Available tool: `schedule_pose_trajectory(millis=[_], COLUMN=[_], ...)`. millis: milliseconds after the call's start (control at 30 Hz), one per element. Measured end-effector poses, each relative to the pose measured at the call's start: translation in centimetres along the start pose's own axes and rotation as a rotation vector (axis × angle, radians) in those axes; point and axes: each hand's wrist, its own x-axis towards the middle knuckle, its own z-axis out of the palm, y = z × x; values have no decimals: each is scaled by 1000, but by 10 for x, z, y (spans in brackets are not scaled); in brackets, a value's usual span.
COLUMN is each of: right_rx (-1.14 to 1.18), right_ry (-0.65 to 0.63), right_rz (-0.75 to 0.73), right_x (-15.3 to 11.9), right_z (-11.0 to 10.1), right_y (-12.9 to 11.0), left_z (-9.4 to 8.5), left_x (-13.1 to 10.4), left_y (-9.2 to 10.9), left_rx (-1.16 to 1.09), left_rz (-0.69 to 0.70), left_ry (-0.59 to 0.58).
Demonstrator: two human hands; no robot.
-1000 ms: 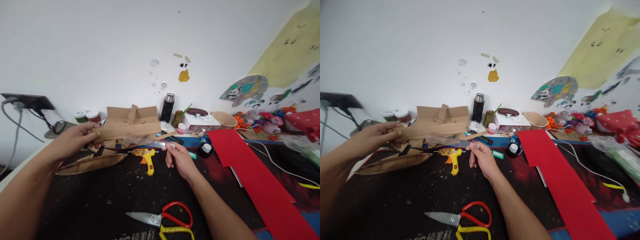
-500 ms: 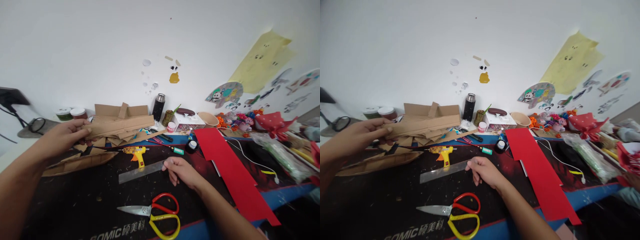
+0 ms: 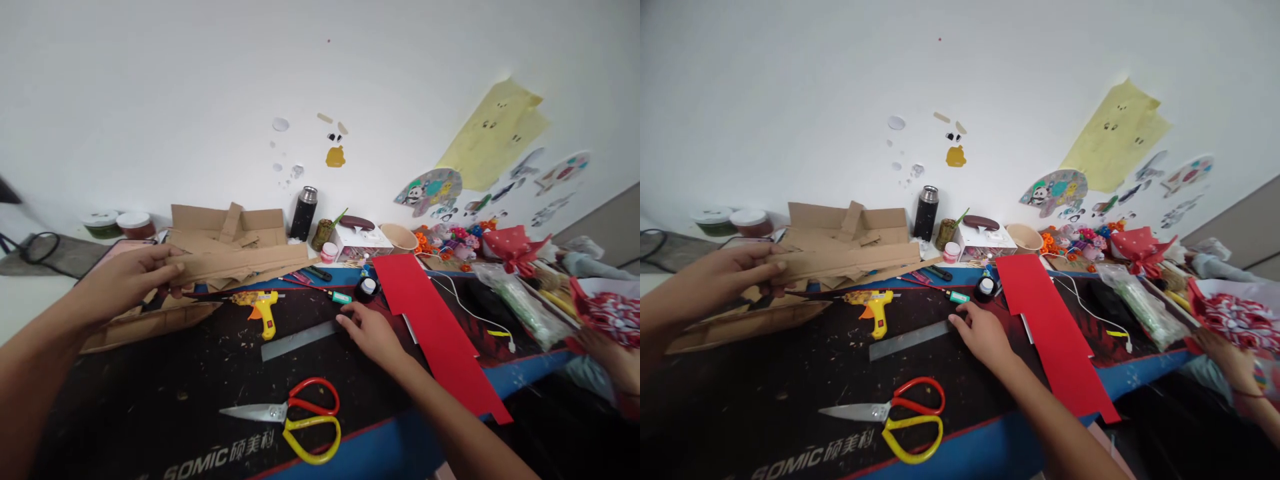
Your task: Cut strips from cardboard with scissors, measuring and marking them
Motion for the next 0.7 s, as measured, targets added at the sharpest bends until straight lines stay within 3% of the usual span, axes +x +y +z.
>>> schedule_pose_trajectory(millis=[133,333,533,700], right_rx=[-28,-204,-496,-543], right_ry=[-57,-415,-556,-554], right_rz=[-99,-267,-430,-521], right_x=[-25,-75,-84,-87], right_z=[-4,16,59,85], right_y=[-16,-42,-13,8], left_z=[2,8,11,18], left_x=[2,-2,-4,-1], left_y=[-9,-3,1,-8], left_rx=[-26,-187,-262,-318], left_rz=[41,46,38,35], left_ry=[-64,-76,-90,-109])
